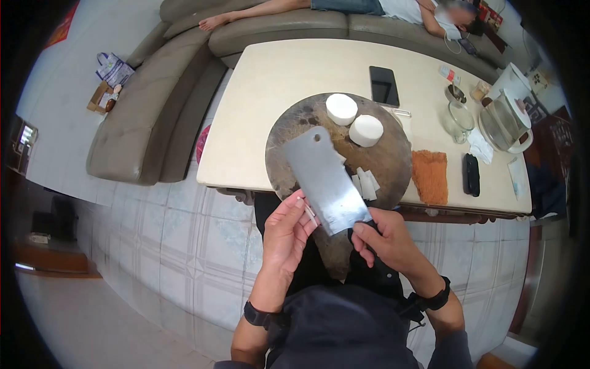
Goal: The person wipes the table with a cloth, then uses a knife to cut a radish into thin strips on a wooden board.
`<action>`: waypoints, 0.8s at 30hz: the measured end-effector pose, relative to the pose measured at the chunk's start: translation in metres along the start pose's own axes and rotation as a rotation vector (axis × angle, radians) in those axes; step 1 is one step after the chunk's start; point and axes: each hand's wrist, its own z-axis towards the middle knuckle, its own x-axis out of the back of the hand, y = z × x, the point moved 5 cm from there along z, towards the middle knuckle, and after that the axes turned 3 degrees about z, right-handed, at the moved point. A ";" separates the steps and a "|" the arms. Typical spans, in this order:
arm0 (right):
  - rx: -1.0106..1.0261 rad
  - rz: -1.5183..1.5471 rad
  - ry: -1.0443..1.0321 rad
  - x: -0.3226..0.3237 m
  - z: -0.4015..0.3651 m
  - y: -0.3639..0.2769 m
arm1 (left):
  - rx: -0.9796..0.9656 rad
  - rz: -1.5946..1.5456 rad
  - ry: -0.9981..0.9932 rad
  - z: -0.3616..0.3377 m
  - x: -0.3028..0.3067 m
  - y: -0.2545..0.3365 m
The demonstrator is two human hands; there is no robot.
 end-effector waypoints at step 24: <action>0.041 0.033 0.168 0.034 -0.046 0.019 | -0.224 0.175 0.065 0.011 -0.012 0.004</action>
